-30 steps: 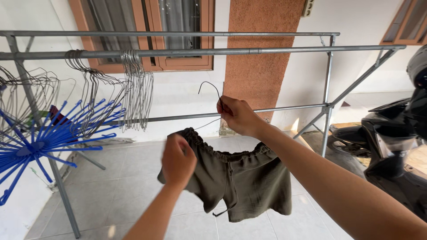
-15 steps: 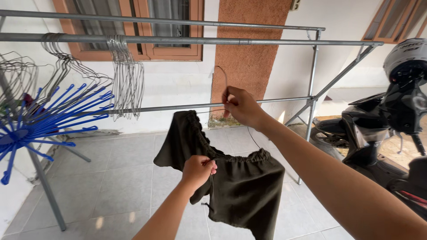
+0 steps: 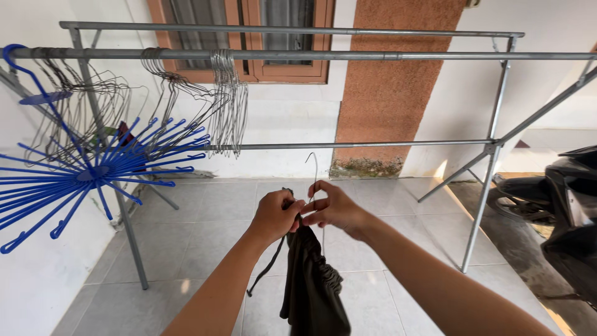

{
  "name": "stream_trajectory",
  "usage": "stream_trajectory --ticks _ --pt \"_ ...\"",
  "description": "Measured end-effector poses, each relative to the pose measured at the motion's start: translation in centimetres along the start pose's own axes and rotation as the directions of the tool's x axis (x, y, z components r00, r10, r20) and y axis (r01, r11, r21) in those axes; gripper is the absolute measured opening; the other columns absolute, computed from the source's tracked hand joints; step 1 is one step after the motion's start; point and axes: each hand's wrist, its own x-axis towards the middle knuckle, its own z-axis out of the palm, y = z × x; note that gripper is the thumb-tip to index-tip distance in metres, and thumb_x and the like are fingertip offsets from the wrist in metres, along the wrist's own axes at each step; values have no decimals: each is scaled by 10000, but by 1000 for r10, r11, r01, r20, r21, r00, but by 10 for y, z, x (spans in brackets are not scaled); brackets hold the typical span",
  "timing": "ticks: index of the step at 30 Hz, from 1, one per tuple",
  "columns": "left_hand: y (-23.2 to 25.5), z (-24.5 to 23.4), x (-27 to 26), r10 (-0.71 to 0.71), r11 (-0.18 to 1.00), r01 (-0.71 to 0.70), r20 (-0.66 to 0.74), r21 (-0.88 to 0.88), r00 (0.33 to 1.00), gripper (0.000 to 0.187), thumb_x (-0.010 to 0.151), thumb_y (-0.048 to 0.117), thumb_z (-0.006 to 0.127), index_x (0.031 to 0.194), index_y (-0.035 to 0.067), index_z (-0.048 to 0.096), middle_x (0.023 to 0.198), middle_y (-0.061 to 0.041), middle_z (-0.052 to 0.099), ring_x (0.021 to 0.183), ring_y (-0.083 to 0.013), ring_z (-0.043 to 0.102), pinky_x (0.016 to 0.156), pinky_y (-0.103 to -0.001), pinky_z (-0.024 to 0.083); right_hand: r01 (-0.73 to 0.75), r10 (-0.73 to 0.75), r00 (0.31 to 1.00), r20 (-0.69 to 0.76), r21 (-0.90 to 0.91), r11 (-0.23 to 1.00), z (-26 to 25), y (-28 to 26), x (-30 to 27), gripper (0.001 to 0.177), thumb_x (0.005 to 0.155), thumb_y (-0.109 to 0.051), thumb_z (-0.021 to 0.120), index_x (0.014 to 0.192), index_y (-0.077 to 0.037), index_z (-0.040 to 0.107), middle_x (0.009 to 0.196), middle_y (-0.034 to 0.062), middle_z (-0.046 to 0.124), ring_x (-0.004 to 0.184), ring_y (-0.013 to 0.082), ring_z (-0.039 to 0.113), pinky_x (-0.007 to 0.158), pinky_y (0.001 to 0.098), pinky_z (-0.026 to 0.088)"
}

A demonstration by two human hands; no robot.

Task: The person picks up several items of clothing from a sofa, including shorts, a t-shirt, and a black garment. They place each item on a wire hanger and hang them on a metal drying rack. The process is repeated for each item until the pile on the sofa is cleared.

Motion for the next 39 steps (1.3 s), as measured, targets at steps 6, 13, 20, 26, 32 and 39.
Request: stream_trajectory --ticks 6,13,20,26,32,39 --pt "-2 -20 9 277 931 -244 -87 273 957 329 939 296 683 775 14 641 669 -102 694 602 -191 666 591 -354 531 80 -80 996 51 -14 997 34 22 12 401 807 -6 802 1043 -112 496 793 86 695 673 120 586 582 297 428" --pt "-15 -70 -12 190 905 -126 -122 405 974 384 972 325 647 762 23 536 605 -101 557 569 -227 504 585 -395 447 227 -259 966 1 -486 844 19 38 29 402 788 -37 807 933 -104 438 730 20 692 609 88 547 571 270 444" --pt "-24 -94 -54 144 987 -122 -251 100 957 386 977 291 637 718 56 472 514 -29 443 471 -111 397 467 -317 374 288 -331 942 57 -647 706 -18 55 46 314 864 -13 708 961 -107 424 729 81 631 583 136 558 518 341 438" --pt "-13 -96 -98 -45 993 17 -236 -119 971 390 1011 261 601 710 88 424 486 -5 327 425 -87 223 408 -303 185 359 -488 873 23 -708 608 -78 91 61 334 839 28 690 975 -118 422 819 47 672 808 203 744 664 321 599" --pt "-38 -71 -103 -88 984 52 -211 -171 973 330 978 231 595 706 95 468 484 1 393 394 -104 291 382 -327 232 222 -408 904 -124 -680 699 -105 96 58 393 786 40 748 960 -93 421 839 100 630 976 201 784 738 334 597" --pt "-63 -25 -72 -76 997 82 -254 14 964 355 990 257 640 745 68 467 529 -22 448 476 -102 365 462 -318 335 33 -104 974 -203 -327 945 -130 57 56 331 841 -69 764 987 -120 472 884 92 714 943 180 707 663 301 515"
